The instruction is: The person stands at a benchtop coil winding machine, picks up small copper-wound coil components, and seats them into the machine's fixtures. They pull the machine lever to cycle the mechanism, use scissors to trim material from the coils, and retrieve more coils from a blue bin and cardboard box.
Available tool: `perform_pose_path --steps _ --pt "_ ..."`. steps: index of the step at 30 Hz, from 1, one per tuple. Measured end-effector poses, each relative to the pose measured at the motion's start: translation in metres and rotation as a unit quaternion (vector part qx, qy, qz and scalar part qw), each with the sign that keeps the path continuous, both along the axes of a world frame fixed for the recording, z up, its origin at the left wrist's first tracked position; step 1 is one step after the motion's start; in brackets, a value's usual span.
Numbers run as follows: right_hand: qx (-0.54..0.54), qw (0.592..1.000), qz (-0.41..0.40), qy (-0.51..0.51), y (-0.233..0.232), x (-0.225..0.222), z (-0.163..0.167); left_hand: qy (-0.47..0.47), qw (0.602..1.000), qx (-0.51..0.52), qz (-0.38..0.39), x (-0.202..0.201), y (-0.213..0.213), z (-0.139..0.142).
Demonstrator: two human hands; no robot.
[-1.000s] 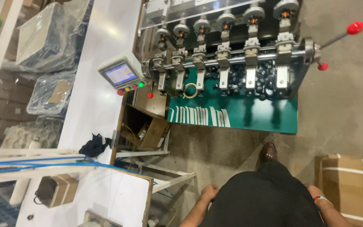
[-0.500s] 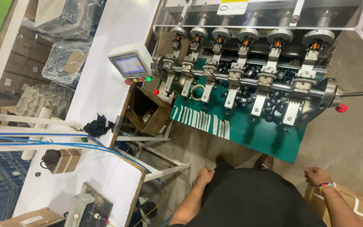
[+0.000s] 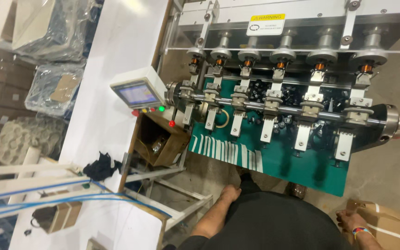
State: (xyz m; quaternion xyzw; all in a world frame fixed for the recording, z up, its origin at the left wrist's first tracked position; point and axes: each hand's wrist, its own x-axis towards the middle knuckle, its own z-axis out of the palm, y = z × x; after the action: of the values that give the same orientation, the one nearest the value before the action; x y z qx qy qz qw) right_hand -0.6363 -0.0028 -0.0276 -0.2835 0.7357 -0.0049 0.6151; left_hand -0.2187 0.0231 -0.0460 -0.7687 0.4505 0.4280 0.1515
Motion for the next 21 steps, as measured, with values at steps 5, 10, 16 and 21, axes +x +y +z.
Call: perform_pose_path --steps 5,10,16,21 --pt "-0.052 0.996 0.059 0.045 0.008 0.065 -0.006 0.058 0.994 0.067 -0.060 0.064 -0.055 0.001" --pt "-0.132 0.978 0.117 0.109 -0.006 0.140 -0.009 0.157 0.975 0.155 0.004 0.124 -0.075 0.014" --pt "-0.118 0.974 0.063 0.182 0.007 0.185 0.005 0.141 0.978 0.141 -0.059 0.161 -0.089 0.002" --pt "-0.062 0.977 0.020 0.201 0.035 0.195 0.000 0.151 0.961 0.077 -0.217 0.174 -0.097 -0.017"
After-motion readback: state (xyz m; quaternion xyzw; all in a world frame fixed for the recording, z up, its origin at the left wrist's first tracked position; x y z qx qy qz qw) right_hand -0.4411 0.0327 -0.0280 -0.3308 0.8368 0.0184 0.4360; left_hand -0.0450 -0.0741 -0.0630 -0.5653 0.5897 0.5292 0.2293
